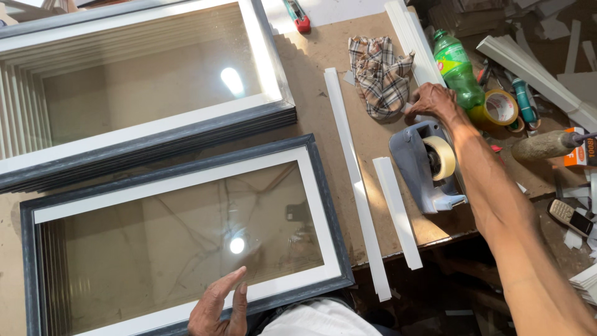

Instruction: The person assembles window frames by applying white strips to the edges of glass panes, pressing them into place, and wiping the glass with a cloth. The person handles multiple frames sequentially on a workbench.

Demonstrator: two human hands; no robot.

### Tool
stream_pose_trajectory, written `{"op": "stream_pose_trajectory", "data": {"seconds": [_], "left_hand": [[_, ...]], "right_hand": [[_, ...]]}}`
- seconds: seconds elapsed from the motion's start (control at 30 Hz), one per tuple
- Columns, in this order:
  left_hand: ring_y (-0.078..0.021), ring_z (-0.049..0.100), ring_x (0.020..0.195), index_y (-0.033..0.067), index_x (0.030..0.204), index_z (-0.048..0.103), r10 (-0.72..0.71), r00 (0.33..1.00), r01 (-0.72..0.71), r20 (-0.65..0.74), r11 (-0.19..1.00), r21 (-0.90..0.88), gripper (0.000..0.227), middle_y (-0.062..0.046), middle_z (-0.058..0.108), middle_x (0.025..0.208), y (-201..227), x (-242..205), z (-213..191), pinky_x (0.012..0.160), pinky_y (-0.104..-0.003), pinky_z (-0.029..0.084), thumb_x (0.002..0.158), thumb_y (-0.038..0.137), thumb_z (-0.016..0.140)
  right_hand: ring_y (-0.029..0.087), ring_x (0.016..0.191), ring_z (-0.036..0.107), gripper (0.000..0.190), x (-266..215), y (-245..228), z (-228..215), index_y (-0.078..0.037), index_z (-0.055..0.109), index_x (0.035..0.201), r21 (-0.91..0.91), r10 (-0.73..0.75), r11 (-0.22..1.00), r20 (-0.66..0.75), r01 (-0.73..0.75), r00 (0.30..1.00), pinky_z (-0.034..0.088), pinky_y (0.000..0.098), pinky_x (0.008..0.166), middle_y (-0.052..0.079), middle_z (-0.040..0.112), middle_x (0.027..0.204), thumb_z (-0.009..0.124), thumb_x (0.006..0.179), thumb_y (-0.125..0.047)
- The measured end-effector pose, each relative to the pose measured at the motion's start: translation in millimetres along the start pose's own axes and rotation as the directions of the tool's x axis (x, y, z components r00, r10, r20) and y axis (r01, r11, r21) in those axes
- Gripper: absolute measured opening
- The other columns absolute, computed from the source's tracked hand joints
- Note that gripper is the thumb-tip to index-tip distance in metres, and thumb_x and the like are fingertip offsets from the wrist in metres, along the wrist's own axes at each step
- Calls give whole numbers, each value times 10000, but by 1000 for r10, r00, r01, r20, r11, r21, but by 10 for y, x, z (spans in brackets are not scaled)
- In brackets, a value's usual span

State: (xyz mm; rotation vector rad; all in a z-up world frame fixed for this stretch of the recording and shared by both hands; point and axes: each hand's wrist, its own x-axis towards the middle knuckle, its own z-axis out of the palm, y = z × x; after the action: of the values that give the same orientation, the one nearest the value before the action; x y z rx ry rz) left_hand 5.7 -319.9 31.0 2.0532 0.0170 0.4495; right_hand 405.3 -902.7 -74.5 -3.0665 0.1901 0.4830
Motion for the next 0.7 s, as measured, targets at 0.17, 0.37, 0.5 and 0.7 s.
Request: {"op": "stream_pose_trajectory", "data": {"seconds": [0.17,0.37,0.5,0.7], "left_hand": [[-237,784,997,39,1074,736,138,986,-137,90,990,-25,234,-118,786,1026,203,127,36,872,-331,604,842,34,761],[-214,806,926,36,1066,746,112,975,-88,192,988,-125,233,-88,810,982,298,202,191,806,-319,612,835,46,775],[-192,815,883,28,1083,747,95,957,-30,275,972,-234,242,-84,822,947,586,356,441,764,-312,622,845,62,776],[-222,775,1036,-22,1264,631,46,933,151,357,851,-503,350,-142,773,1117,748,695,639,872,-317,656,976,168,687]], "right_hand": [[241,891,746,507,-228,79,-243,-203,808,1081,-3,-288,957,-85,289,954,593,409,837,22,788,1042,713,867,-653],[211,682,705,322,-1819,-40,-1485,-275,828,1139,125,143,984,-109,-129,984,548,402,614,51,802,863,832,823,-340],[133,735,716,199,-3166,-566,-1577,-45,764,1176,248,53,962,-582,115,812,545,289,644,98,766,923,797,1052,-197],[176,773,766,224,-3891,-2192,-547,16,697,1091,970,246,237,-115,55,962,622,285,665,148,787,880,725,883,-62]]}}
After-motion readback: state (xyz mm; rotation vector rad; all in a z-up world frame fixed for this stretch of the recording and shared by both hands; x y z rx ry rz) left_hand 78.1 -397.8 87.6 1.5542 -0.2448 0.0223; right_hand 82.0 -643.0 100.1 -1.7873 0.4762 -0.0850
